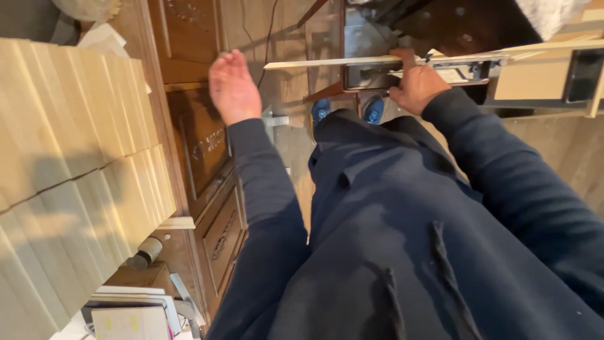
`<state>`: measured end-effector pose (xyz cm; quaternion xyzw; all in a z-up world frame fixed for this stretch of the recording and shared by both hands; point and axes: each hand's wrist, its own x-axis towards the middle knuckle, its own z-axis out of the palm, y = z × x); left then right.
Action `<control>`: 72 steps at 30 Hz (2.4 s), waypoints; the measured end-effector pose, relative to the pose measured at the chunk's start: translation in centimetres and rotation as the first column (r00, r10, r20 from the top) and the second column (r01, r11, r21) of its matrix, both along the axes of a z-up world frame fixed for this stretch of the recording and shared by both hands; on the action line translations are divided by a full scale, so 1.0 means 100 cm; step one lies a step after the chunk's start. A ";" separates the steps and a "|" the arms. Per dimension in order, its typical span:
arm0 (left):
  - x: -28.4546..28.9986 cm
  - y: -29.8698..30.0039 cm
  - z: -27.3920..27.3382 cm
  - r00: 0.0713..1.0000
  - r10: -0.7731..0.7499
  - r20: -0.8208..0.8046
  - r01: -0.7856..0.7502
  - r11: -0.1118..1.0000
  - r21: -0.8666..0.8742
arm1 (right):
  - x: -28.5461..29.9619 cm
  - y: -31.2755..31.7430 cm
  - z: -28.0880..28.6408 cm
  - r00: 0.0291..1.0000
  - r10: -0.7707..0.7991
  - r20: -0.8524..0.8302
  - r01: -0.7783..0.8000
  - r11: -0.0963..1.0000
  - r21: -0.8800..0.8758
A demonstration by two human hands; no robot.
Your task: Cutting wooden moulding strips for picture frames using a manual mitre cutter.
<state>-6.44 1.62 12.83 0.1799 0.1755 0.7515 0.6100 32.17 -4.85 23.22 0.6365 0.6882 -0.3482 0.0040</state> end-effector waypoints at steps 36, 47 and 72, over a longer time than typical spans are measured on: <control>0.216 0.060 0.099 -0.374 -0.284 -0.883 0.625 0.626 -0.466 | 0.014 -0.034 0.045 0.897 -0.235 -0.373 0.277 0.959 0.063; 0.214 0.059 0.097 -0.380 -0.287 -0.879 0.631 0.615 -0.473 | 0.049 -0.091 0.033 0.915 -0.303 -0.267 0.307 0.951 -0.027; 0.212 0.054 0.084 -0.378 -0.279 -0.883 0.622 0.630 -0.465 | 0.165 -0.037 -0.123 0.520 -0.632 -0.575 0.833 0.524 0.177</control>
